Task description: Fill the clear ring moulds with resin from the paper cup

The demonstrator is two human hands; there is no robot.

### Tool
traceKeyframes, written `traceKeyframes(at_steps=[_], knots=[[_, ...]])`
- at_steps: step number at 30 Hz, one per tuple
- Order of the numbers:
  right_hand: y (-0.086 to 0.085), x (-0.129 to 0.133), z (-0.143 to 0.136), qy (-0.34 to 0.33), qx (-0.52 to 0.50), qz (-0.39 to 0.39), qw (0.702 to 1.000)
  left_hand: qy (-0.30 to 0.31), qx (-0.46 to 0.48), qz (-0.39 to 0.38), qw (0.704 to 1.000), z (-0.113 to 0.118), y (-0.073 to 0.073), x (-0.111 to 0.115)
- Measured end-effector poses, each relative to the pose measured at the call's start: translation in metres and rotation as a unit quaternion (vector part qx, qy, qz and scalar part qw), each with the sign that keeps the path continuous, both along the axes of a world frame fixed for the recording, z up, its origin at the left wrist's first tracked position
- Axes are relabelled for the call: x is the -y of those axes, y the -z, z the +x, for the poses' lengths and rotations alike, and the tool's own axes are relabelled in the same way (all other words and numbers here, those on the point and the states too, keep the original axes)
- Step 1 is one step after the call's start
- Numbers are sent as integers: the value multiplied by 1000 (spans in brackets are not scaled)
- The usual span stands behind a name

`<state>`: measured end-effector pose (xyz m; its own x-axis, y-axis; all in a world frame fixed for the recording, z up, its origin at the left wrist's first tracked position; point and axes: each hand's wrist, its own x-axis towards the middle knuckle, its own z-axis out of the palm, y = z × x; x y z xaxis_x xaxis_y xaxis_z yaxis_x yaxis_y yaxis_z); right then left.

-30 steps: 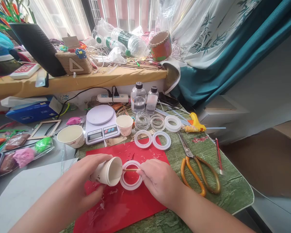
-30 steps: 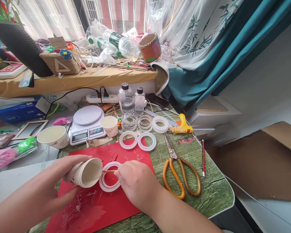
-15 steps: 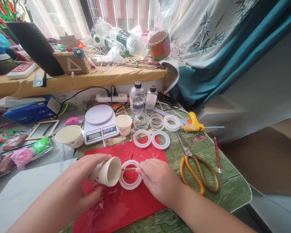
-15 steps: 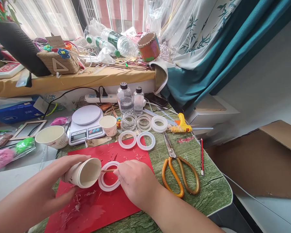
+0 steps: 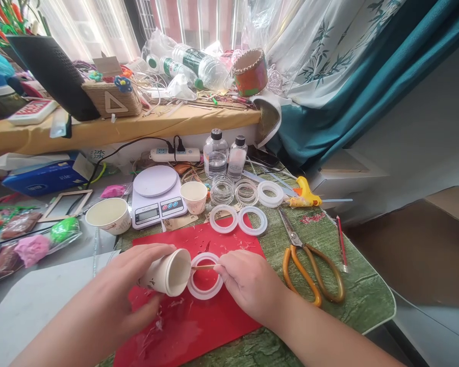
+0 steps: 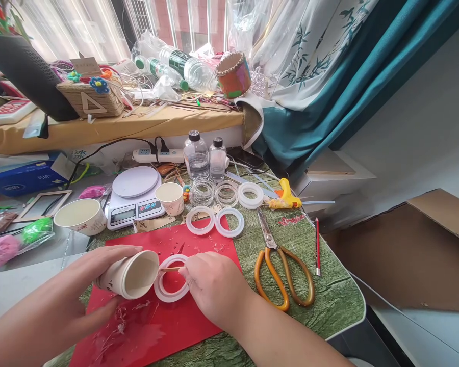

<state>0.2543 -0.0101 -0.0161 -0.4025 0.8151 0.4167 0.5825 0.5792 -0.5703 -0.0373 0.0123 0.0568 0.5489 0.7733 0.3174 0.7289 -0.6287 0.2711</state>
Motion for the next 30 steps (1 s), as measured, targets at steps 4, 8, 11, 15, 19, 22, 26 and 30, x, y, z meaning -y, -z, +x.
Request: traceKeyframes(at_steps=[4, 8, 11, 15, 19, 22, 26, 30], knots=[[0, 0, 0, 3, -1, 2, 1000, -2, 0, -2, 1000, 0, 1, 0], [0, 0, 0, 3, 2, 0, 1000, -2, 0, -6, 1000, -1, 2, 0], [0, 1, 0, 3, 5, -4, 1000, -3, -3, -12, 1000, -3, 3, 0], [0, 1, 0, 4, 5, -7, 1000, -11, -8, -21, 1000, -6, 7, 1], [0, 1, 0, 4, 3, -6, 1000, -18, -6, -27, 999, -10, 12, 2], [0, 1, 0, 5, 4, -4, 1000, -27, -4, -44, 999, -13, 15, 3], [0, 0, 0, 4, 8, -8, 1000, -41, -2, -75, 996, -13, 14, 3], [-1, 0, 0, 2, 7, -14, 1000, -33, 7, -77, 996, -11, 11, 3]])
